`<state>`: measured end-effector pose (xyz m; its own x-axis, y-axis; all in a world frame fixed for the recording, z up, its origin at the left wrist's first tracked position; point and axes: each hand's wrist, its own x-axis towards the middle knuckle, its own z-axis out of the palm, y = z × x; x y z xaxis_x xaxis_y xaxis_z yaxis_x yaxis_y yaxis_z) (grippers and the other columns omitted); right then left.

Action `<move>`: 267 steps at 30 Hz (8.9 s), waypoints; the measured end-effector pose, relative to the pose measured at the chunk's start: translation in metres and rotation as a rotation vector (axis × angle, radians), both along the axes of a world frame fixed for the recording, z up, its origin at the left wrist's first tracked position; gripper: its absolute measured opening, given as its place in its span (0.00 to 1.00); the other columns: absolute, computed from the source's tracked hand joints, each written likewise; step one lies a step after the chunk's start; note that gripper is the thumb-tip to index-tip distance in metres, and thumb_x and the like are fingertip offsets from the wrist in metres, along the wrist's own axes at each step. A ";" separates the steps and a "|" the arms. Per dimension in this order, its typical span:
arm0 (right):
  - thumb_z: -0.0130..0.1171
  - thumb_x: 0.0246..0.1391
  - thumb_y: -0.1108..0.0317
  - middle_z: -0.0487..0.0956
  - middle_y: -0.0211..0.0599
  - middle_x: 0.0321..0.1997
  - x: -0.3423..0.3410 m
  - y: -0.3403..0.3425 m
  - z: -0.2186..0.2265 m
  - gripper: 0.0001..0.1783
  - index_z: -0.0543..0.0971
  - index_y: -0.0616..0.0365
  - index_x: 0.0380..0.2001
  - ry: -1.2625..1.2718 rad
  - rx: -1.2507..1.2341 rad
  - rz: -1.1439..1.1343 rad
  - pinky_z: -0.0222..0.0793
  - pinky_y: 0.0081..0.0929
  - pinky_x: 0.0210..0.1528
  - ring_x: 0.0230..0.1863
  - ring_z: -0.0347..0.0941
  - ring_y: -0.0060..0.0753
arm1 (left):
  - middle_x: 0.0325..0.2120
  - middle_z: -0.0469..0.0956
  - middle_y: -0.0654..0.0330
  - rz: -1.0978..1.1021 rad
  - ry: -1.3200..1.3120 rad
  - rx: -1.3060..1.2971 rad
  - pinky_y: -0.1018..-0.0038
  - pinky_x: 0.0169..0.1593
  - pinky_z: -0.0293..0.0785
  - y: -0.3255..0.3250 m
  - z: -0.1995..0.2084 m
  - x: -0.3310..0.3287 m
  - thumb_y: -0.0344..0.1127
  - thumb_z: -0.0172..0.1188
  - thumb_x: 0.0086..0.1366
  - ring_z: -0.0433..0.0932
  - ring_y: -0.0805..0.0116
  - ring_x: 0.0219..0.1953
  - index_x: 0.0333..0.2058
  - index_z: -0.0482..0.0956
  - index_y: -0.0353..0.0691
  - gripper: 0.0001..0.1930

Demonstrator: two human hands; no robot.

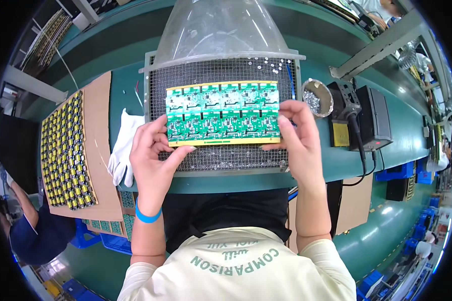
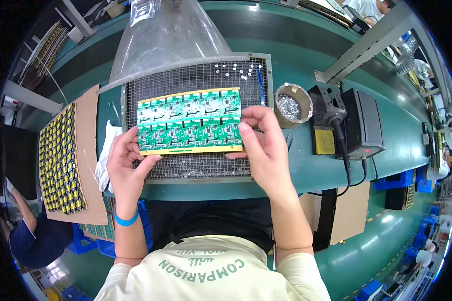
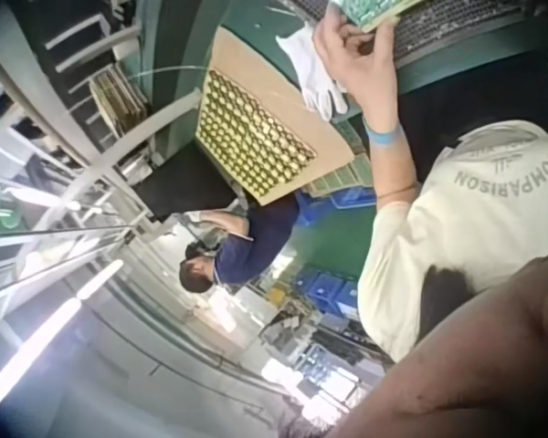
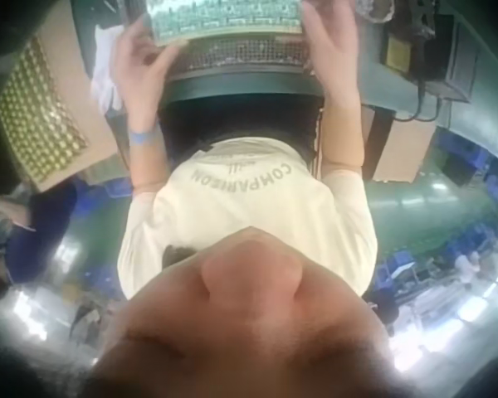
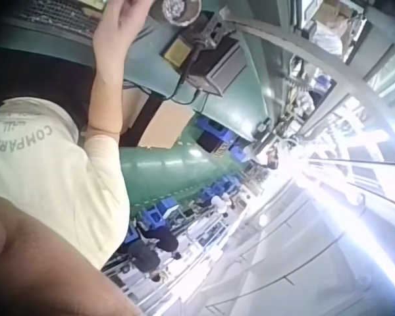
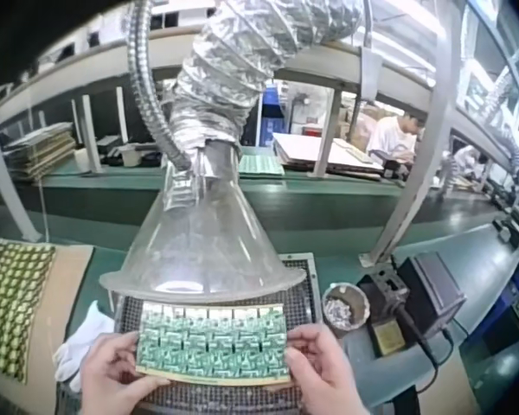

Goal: Soldering electronic components onto multiple printed circuit boards at a manual assembly station.

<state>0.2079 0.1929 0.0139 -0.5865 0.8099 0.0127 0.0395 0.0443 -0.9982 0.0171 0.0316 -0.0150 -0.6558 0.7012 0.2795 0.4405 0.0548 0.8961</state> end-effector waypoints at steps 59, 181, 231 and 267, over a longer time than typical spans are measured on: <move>0.42 0.60 0.75 0.73 0.46 0.48 0.050 -0.024 0.023 0.17 0.58 0.66 0.52 0.586 -0.324 0.108 0.69 0.22 0.48 0.47 0.73 0.26 | 0.37 0.66 0.58 -0.146 0.018 0.310 0.87 0.32 0.72 -0.043 0.057 0.038 0.28 0.77 0.37 0.72 0.81 0.30 0.47 0.70 0.29 0.35; 0.53 0.53 0.76 0.75 0.38 0.40 0.052 -0.041 0.019 0.19 0.62 0.63 0.47 0.680 -0.450 0.125 0.67 0.15 0.37 0.39 0.71 0.20 | 0.41 0.64 0.61 -0.043 -0.227 0.364 0.80 0.47 0.67 -0.041 0.025 0.036 0.32 0.72 0.44 0.69 0.76 0.40 0.50 0.66 0.29 0.34; 0.49 0.52 0.76 0.74 0.51 0.49 0.050 -0.040 0.018 0.26 0.61 0.75 0.54 0.625 -0.445 0.150 0.67 0.28 0.53 0.50 0.73 0.34 | 0.40 0.62 0.61 -0.038 -0.155 0.356 0.80 0.46 0.67 -0.050 0.025 0.039 0.33 0.75 0.41 0.68 0.76 0.38 0.49 0.66 0.31 0.36; 0.47 0.51 0.75 0.73 0.54 0.50 0.052 -0.041 0.012 0.28 0.59 0.77 0.56 0.613 -0.440 0.119 0.68 0.27 0.52 0.50 0.73 0.35 | 0.40 0.63 0.59 -0.098 -0.150 0.347 0.80 0.45 0.70 -0.053 0.023 0.039 0.31 0.76 0.41 0.70 0.76 0.38 0.49 0.66 0.29 0.36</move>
<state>0.2598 0.1524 0.0260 -0.6624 0.7471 0.0548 -0.5075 -0.3938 -0.7664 0.0557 -0.0215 0.0083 -0.6423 0.6431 0.4170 0.2911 -0.2987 0.9089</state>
